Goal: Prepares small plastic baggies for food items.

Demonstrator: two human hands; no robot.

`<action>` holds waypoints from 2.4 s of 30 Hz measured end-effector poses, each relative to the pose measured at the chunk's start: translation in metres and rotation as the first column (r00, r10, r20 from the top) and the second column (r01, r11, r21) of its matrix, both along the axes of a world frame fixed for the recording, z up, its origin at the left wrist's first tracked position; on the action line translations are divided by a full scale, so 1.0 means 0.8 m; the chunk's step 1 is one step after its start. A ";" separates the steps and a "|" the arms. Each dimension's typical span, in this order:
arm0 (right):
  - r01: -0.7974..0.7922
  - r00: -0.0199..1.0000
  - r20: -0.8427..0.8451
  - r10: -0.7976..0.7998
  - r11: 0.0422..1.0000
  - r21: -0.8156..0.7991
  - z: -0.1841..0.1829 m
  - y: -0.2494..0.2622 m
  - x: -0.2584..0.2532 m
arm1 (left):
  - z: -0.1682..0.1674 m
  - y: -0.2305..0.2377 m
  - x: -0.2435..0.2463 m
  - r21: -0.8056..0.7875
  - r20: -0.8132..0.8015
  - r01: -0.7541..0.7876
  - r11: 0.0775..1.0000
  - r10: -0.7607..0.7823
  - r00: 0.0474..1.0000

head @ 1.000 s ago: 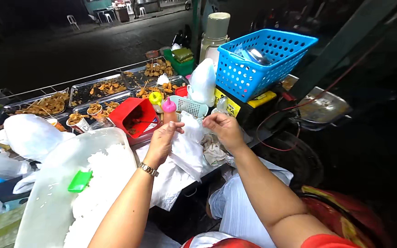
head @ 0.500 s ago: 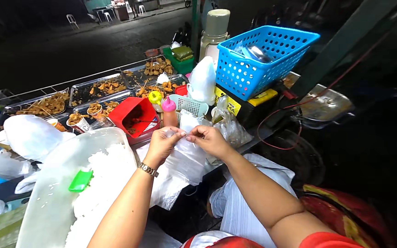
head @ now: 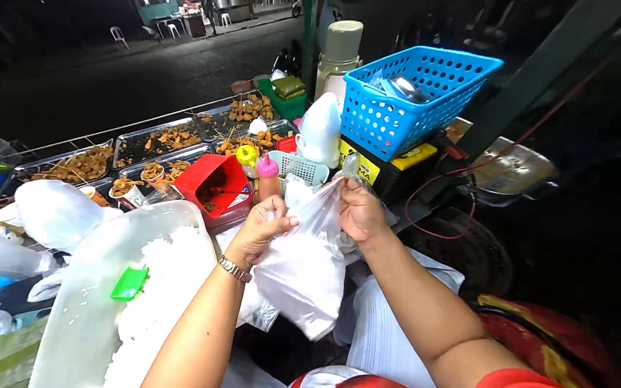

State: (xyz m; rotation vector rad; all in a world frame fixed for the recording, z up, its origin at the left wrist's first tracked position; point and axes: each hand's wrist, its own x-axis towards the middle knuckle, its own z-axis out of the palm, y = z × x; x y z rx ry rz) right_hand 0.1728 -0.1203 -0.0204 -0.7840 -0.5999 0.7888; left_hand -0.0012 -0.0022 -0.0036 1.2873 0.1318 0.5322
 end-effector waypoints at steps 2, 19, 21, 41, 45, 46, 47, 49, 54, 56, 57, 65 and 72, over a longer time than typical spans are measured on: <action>-0.097 0.994 -0.046 0.099 0.994 0.044 0.005 -0.006 0.004 | 0.004 0.009 -0.005 0.107 0.014 -0.037 0.994 0.036 0.999; 0.058 0.944 0.260 0.204 0.673 -0.738 -0.098 0.081 0.037 | -0.054 0.018 0.058 0.150 -0.714 -0.156 0.976 0.216 0.666; 0.078 0.913 0.336 0.230 0.711 -0.699 -0.084 0.068 0.040 | -0.055 0.019 0.059 0.159 -0.719 -0.180 0.971 0.239 0.653; 0.351 0.629 0.742 -0.230 0.936 -0.008 -0.038 0.029 0.018 | -0.011 0.014 0.017 0.207 -0.178 -0.437 0.875 0.473 0.863; 0.133 0.680 0.733 -0.002 0.984 -0.120 -0.024 0.021 -0.013 | -0.017 0.006 0.015 0.233 -0.067 -0.326 0.916 0.350 0.934; 0.122 0.686 0.727 0.024 0.981 -0.148 -0.024 0.021 -0.016 | -0.018 0.008 0.013 0.252 -0.066 -0.301 0.920 0.327 0.943; 0.130 0.687 0.727 0.026 0.979 -0.157 -0.024 0.022 -0.018 | -0.016 0.009 0.010 0.272 -0.092 -0.272 0.923 0.307 0.947; 0.184 0.651 0.759 -0.011 0.972 -0.144 -0.025 0.021 -0.016 | -0.012 0.011 0.009 0.298 -0.161 -0.229 0.927 0.286 0.945; 0.354 0.425 0.899 -0.105 0.934 -0.058 -0.028 0.017 -0.025 | -0.020 0.007 0.019 0.340 -0.174 -0.287 0.895 0.360 0.917; 0.396 0.369 0.922 -0.119 0.917 -0.040 -0.027 0.016 -0.029 | -0.020 0.004 0.018 0.288 -0.153 -0.230 0.930 0.281 0.947; 0.402 0.368 0.922 -0.116 0.915 -0.045 -0.025 0.015 -0.028 | -0.019 0.001 0.017 0.245 -0.146 -0.182 0.952 0.221 0.964; -0.088 0.992 -0.104 0.076 0.989 -0.116 -0.001 0.005 -0.002 | -0.004 -0.011 0.004 -0.105 -0.078 -0.016 0.994 0.007 0.997; 0.013 0.717 0.689 0.100 0.988 -0.157 0.008 -0.014 0.043 | 0.003 0.013 0.000 0.432 -0.132 -0.152 0.889 0.229 0.965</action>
